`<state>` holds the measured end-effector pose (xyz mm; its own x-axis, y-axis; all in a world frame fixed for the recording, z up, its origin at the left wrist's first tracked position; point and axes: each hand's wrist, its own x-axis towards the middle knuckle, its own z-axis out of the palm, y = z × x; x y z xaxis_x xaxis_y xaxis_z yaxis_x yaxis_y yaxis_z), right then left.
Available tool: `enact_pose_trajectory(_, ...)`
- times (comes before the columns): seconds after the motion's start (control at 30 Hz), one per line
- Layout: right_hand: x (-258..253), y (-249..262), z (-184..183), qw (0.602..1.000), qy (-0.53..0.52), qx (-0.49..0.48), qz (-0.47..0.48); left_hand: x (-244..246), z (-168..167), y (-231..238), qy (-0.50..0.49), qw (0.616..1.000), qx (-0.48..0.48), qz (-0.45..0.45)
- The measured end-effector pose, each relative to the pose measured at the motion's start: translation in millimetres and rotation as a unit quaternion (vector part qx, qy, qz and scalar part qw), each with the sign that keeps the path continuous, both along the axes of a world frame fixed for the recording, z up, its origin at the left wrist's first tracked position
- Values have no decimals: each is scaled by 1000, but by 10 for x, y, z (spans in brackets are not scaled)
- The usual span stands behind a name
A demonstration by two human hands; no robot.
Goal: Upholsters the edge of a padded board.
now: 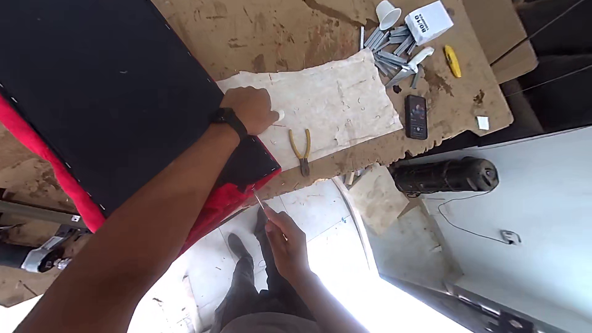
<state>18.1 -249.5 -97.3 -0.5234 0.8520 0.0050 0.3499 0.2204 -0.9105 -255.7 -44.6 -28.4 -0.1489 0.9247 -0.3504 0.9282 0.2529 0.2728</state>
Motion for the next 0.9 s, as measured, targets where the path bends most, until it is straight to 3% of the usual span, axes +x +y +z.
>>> enact_pose_trajectory(0.13,335,303,126,996,-29,79,-8,-51,24,-56,-2,1000,26,3)
enact_pose_trajectory(0.27,666,1433,289,980,-178,78,-47,-91,12,-104,-31,998,56,5)
enact_pose_trajectory(0.37,605,2346,426,967,-231,103,-20,-107,-17,-112,-45,996,76,6)
enact_pose_trajectory(0.47,285,2729,610,962,-224,136,73,-130,-11,-72,-48,996,70,11)
enact_pose_trajectory(0.53,71,2868,600,920,-266,189,218,-150,-2,-76,-51,997,58,14)
enact_pose_trajectory(0.63,-165,3171,369,786,-312,279,455,-193,14,-73,-53,997,62,10)
enact_pose_trajectory(0.7,-275,3356,218,703,-304,317,560,-234,20,-63,-58,995,75,16)
enact_pose_trajectory(0.9,-388,3699,82,586,-284,407,641,-281,-2,-75,-52,992,113,19)
